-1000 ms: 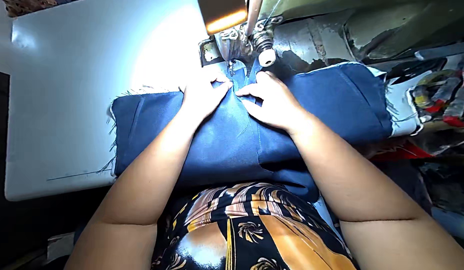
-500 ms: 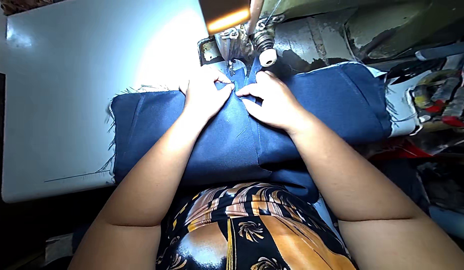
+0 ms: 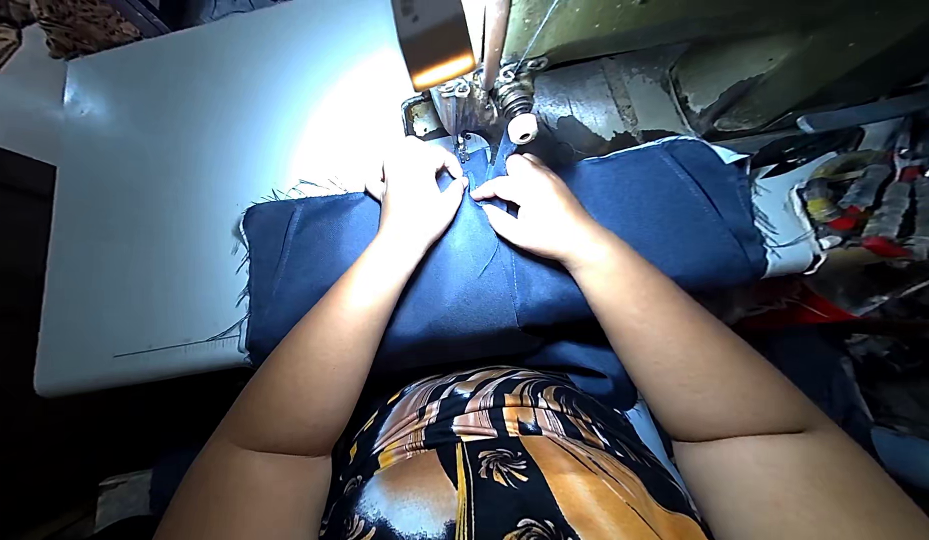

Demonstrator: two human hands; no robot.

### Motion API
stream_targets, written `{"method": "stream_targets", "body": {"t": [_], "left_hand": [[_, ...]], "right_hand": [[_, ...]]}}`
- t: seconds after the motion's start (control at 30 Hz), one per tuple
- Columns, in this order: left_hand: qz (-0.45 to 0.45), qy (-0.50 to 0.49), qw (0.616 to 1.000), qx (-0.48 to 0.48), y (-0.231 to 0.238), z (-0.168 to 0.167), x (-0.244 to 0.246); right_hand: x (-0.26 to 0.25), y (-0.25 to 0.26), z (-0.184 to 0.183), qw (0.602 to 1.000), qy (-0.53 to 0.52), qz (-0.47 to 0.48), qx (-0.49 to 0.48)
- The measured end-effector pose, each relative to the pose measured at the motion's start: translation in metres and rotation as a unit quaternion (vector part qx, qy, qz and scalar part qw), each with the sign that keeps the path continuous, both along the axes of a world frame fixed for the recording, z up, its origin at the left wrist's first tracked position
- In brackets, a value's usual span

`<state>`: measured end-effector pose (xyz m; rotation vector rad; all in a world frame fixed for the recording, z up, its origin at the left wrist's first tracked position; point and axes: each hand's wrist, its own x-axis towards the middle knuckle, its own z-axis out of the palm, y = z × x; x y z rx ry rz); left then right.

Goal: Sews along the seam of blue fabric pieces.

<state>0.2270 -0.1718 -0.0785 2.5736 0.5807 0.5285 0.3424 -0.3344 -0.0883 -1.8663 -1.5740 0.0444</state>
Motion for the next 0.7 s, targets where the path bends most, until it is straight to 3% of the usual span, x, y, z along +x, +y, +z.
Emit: {"method": "stream_targets", "body": {"t": [0.2,0.27,0.37,0.5,0.7], "left_hand": [[-0.049,0.093,0.97,0.22,-0.031,0.017,-0.013],[-0.072,0.119,0.965,0.224,-0.042,0.016,-0.019],[-0.101,0.066,0.971,0.205,-0.041,0.0,-0.026],[-0.111,0.106,0.977,0.147,-0.037,-0.001,-0.031],[-0.103,0.089,0.98,0.144,-0.042,-0.009,-0.041]], "right_hand": [[0.0,-0.001,-0.001,1.0,0.001,-0.005,0.02],[0.0,-0.003,-0.003,0.998,0.005,-0.025,0.062],[0.002,-0.003,-0.003,0.994,0.017,-0.031,0.1],[0.004,-0.002,-0.005,0.997,-0.011,-0.004,0.079],[0.004,-0.002,-0.005,0.998,-0.017,0.001,0.068]]}}
